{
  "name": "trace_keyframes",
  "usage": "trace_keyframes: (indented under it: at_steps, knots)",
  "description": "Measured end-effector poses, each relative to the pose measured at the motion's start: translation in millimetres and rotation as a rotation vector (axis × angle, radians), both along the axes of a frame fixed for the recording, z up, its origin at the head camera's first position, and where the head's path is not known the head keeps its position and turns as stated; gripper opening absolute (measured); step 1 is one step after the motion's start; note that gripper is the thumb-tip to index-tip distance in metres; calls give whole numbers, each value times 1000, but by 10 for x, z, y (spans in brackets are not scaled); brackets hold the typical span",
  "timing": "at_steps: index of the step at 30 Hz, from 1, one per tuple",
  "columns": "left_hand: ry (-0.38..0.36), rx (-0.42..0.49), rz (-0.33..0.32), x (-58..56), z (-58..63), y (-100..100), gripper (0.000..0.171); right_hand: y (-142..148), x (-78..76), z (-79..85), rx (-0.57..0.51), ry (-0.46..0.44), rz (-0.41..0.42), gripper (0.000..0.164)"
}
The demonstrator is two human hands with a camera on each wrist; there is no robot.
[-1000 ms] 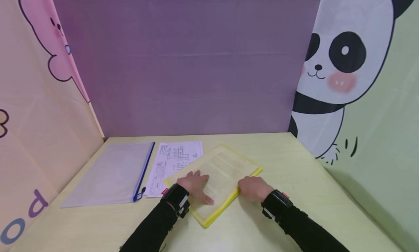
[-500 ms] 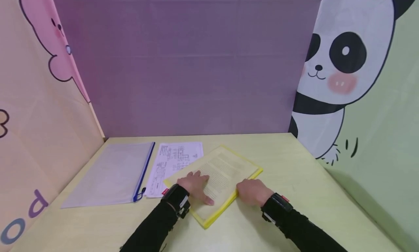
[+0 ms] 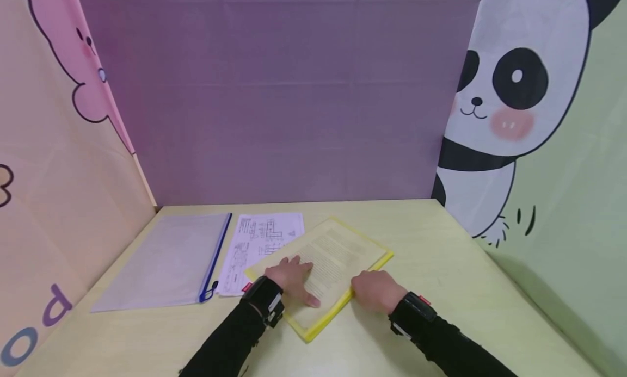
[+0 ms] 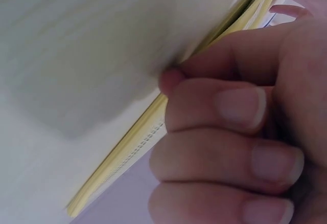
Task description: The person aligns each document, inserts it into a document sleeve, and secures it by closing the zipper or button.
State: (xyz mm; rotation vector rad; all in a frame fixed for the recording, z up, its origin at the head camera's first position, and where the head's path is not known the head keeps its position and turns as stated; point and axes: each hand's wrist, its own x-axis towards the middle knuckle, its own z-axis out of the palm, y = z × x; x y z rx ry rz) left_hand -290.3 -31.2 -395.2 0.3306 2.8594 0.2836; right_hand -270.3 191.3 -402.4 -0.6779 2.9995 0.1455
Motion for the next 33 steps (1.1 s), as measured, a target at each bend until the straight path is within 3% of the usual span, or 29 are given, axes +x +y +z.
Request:
trace_keyframes:
  at_steps: [24,33]
  knots:
    - [3,3,7,8,1,-4,95,-108,82,13,8,-22,41,17]
    - [-2,-18,-4,-8,-10,-4,95,-48,32,35,-26,-68,15,14]
